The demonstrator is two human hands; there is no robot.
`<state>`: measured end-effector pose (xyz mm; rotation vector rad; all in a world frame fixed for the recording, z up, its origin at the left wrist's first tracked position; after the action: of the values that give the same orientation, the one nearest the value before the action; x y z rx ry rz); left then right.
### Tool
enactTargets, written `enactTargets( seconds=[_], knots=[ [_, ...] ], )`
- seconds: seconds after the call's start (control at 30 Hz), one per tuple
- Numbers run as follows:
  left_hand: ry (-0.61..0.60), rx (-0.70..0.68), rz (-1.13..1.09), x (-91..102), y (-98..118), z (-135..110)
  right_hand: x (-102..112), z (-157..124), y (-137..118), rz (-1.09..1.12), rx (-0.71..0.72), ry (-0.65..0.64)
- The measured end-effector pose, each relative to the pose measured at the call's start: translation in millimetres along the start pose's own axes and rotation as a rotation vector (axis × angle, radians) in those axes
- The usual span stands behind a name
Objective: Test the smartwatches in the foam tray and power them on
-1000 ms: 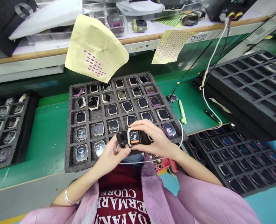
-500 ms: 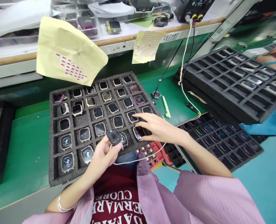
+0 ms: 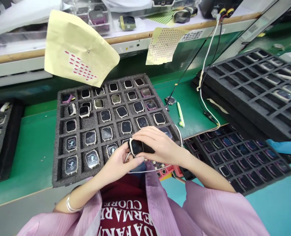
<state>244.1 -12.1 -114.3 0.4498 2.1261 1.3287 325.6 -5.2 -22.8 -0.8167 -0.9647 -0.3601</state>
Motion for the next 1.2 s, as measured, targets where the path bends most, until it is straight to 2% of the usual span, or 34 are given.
enactTargets(
  seconds=[0.2,0.3,0.37,0.43,0.5,0.57,0.63,0.73,0.87,1.2],
  knots=[
    [0.086,0.012,0.047,0.7,3.9,1.5,-9.5,0.4,-9.0,-0.058,0.024,0.026],
    [0.098,-0.02,0.019,-0.8,11.1,0.6,-5.4,-4.6,-7.5,-0.014,0.005,0.074],
    [0.085,-0.029,0.004,-1.9,13.3,0.7,-1.3,-9.7,-4.4,0.05,0.01,0.062],
    [0.066,-0.022,-0.007,-1.8,11.9,1.9,11.1,-18.9,7.9,0.093,-0.031,0.087],
    [0.052,-0.012,-0.016,-0.4,8.8,3.7,35.9,-36.9,33.2,0.064,-0.169,0.24],
    [0.045,-0.006,-0.017,1.1,6.0,5.3,61.8,-67.2,62.0,-0.003,-0.364,0.462],
    [0.04,-0.002,-0.003,1.0,4.0,6.0,69.5,-97.3,82.7,-0.027,-0.52,0.59],
    [0.031,0.0,0.03,-1.7,3.2,5.4,50.8,-118.9,97.7,0.009,-0.644,0.579],
    [0.028,0.011,0.063,-4.0,1.9,4.5,23.2,-119.3,100.6,0.059,-0.726,0.539],
    [0.033,0.025,0.08,-3.0,0.0,4.0,23.4,-122.6,107.3,0.168,-0.762,0.593]
  ],
)
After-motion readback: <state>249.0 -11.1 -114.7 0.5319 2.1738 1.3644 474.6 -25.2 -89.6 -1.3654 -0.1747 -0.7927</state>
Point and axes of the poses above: each hand's wrist, its own z-axis towards the middle knuckle, its own x-axis out of the back of the hand, y = z × x, the point moved 10 cm from there along z, towards the middle knuckle, and after that the axes turned 4 degrees about -z, right-handed, at the moved point
